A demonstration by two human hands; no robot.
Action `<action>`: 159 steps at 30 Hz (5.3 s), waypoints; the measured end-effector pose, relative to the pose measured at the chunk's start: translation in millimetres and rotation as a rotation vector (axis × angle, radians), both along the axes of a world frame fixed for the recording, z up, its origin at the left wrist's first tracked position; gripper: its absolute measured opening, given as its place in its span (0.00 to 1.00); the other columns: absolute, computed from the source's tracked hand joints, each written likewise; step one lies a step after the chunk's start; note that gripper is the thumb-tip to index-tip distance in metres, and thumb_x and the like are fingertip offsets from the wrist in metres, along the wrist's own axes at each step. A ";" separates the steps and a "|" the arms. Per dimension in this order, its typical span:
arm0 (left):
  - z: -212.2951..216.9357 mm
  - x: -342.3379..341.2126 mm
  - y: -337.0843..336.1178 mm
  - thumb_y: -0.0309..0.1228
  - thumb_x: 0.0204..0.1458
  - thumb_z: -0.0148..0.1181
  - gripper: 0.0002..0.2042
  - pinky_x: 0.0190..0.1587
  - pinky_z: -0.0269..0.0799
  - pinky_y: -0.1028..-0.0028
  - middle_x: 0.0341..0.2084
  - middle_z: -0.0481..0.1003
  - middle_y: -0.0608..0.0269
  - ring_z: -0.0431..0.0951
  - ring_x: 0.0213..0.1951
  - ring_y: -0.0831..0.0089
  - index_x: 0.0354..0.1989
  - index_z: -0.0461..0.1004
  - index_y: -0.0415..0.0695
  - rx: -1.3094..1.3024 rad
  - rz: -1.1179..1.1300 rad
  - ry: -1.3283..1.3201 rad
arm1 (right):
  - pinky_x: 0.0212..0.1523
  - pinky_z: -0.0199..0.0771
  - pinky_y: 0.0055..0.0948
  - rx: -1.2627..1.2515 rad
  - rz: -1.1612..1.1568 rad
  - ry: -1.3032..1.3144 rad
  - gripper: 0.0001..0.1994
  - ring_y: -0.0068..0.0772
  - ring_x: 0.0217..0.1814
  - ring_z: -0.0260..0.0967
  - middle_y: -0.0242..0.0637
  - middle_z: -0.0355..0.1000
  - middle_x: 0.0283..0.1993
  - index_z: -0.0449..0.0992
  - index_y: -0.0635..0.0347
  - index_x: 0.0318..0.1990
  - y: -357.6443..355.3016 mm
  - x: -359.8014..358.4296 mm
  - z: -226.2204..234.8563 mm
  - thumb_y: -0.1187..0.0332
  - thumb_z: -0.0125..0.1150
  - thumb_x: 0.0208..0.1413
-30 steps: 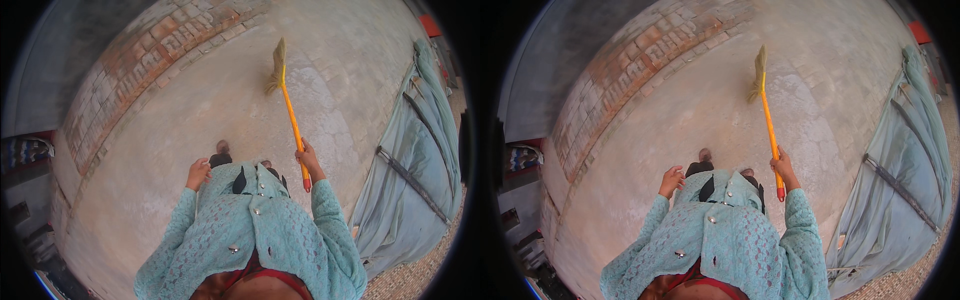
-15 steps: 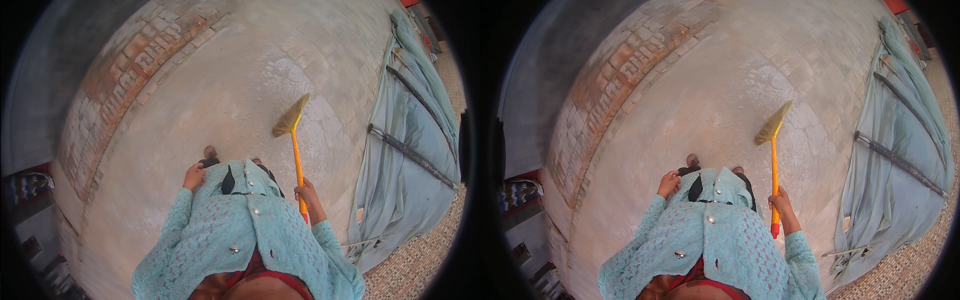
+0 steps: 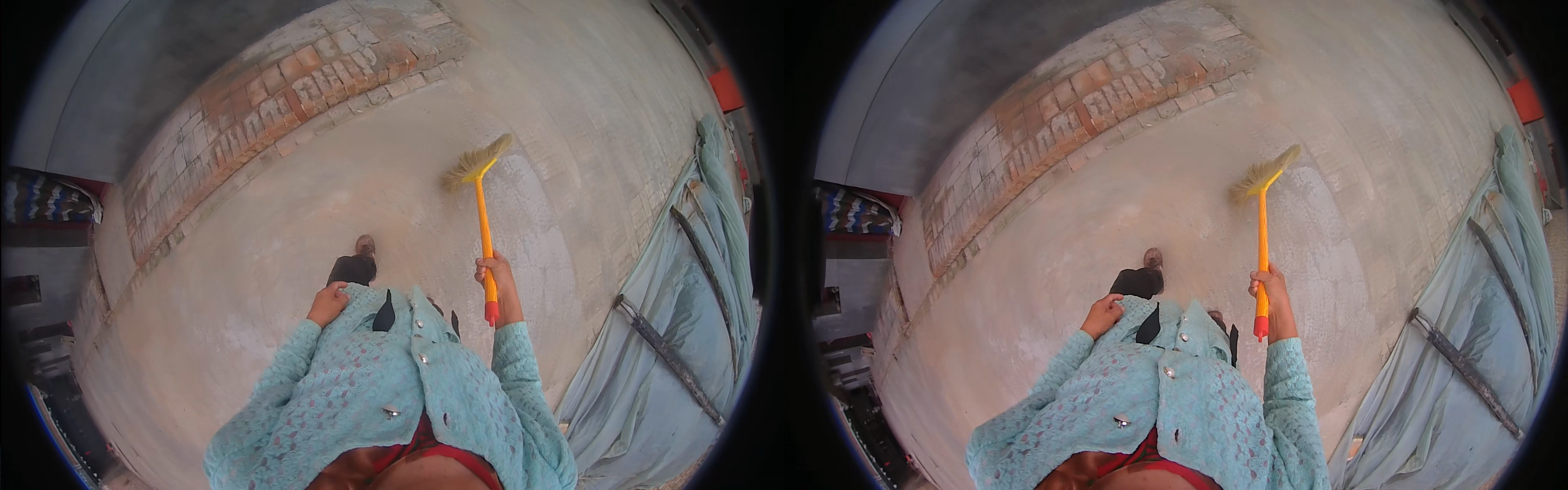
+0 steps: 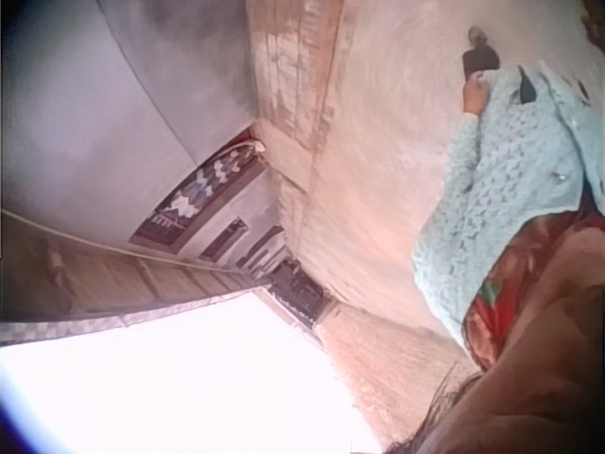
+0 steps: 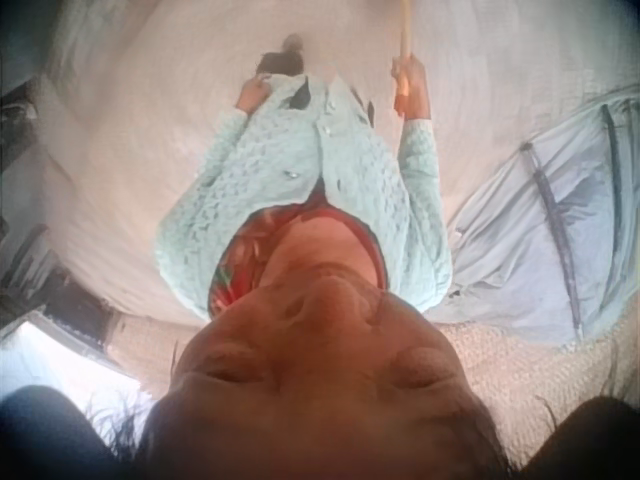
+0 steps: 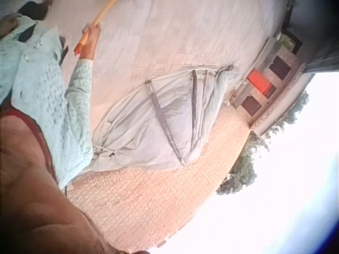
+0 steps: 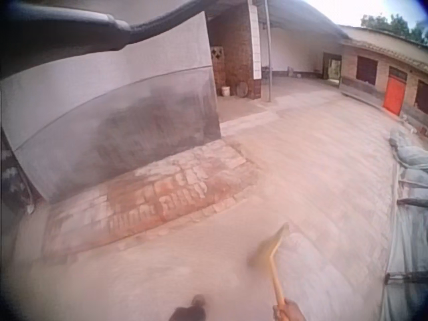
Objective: The person sweeps a concrete floor with a yellow broom, moving debris toward a corner near a brick wall. The person walks around the area, sweeping different sections and adjusting position to gather dust and small particles.
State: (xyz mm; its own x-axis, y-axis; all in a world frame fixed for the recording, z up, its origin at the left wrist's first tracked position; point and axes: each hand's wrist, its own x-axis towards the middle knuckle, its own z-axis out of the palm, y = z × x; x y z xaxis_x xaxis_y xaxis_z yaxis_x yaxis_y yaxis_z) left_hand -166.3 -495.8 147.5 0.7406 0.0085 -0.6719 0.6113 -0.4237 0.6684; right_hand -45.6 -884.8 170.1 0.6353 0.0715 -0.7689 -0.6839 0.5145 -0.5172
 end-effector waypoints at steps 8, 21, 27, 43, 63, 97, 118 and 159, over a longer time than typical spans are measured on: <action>-44.1 38.0 -37.7 0.36 0.41 0.57 0.19 0.31 0.66 0.69 0.23 0.72 0.59 0.72 0.28 0.67 0.42 0.67 0.43 -0.030 -0.078 -0.192 | 0.14 0.59 0.15 0.184 0.183 -0.041 0.27 0.19 0.15 0.57 0.35 0.63 0.25 0.56 0.57 0.51 32.8 29.7 39.4 0.84 0.48 0.38; -53.9 44.4 -66.6 0.38 0.42 0.55 0.20 0.38 0.66 0.69 0.29 0.72 0.56 0.72 0.34 0.64 0.44 0.66 0.43 -0.006 -0.067 -0.143 | 0.15 0.58 0.14 0.108 1.030 -0.080 0.32 0.17 0.14 0.57 0.31 0.63 0.24 0.54 0.59 0.57 121.0 51.9 31.0 0.81 0.47 0.37; -52.2 44.6 -51.4 0.38 0.42 0.54 0.20 0.36 0.68 0.69 0.27 0.73 0.56 0.74 0.32 0.63 0.44 0.66 0.44 0.068 0.204 -0.105 | 0.15 0.57 0.18 0.168 1.371 -0.138 0.31 0.19 0.14 0.57 0.30 0.60 0.18 0.54 0.62 0.56 198.5 169.1 -59.0 0.79 0.52 0.39; -54.5 100.4 -98.0 0.38 0.41 0.52 0.17 0.35 0.67 0.63 0.27 0.73 0.53 0.73 0.33 0.58 0.40 0.68 0.46 0.189 0.097 -0.064 | 0.17 0.61 0.13 0.448 0.374 0.056 0.21 0.17 0.17 0.56 0.39 0.61 0.27 0.56 0.55 0.47 -29.0 316.6 -60.7 0.81 0.47 0.42; -59.9 56.5 -103.0 0.35 0.44 0.50 0.16 0.35 0.68 0.68 0.26 0.73 0.57 0.74 0.31 0.64 0.43 0.69 0.47 0.072 0.371 -0.022 | 0.16 0.59 0.16 0.714 0.922 0.221 0.26 0.19 0.16 0.56 0.38 0.61 0.26 0.54 0.55 0.53 238.4 248.5 -83.6 0.83 0.46 0.43; -63.4 103.2 -99.7 0.33 0.41 0.53 0.13 0.33 0.68 0.65 0.23 0.73 0.52 0.74 0.30 0.59 0.36 0.70 0.43 0.218 0.208 -0.132 | 0.17 0.60 0.21 0.277 0.680 0.264 0.39 0.26 0.15 0.59 0.42 0.65 0.25 0.43 0.50 0.62 39.3 216.2 -52.9 0.84 0.50 0.41; -72.4 97.2 -101.7 0.33 0.40 0.54 0.13 0.35 0.69 0.67 0.25 0.74 0.53 0.74 0.30 0.61 0.36 0.72 0.43 0.197 0.308 -0.154 | 0.13 0.59 0.20 -0.110 0.541 -0.057 0.43 0.23 0.12 0.58 0.36 0.63 0.20 0.38 0.51 0.63 -85.4 205.9 42.8 0.85 0.49 0.37; -58.8 110.4 -91.6 0.28 0.43 0.50 0.15 0.27 0.68 0.78 0.20 0.73 0.61 0.71 0.21 0.77 0.40 0.69 0.35 -0.042 0.410 0.005 | 0.14 0.60 0.19 -0.120 0.677 0.047 0.41 0.23 0.13 0.60 0.33 0.64 0.19 0.42 0.59 0.62 -34.5 133.5 -19.8 0.85 0.52 0.36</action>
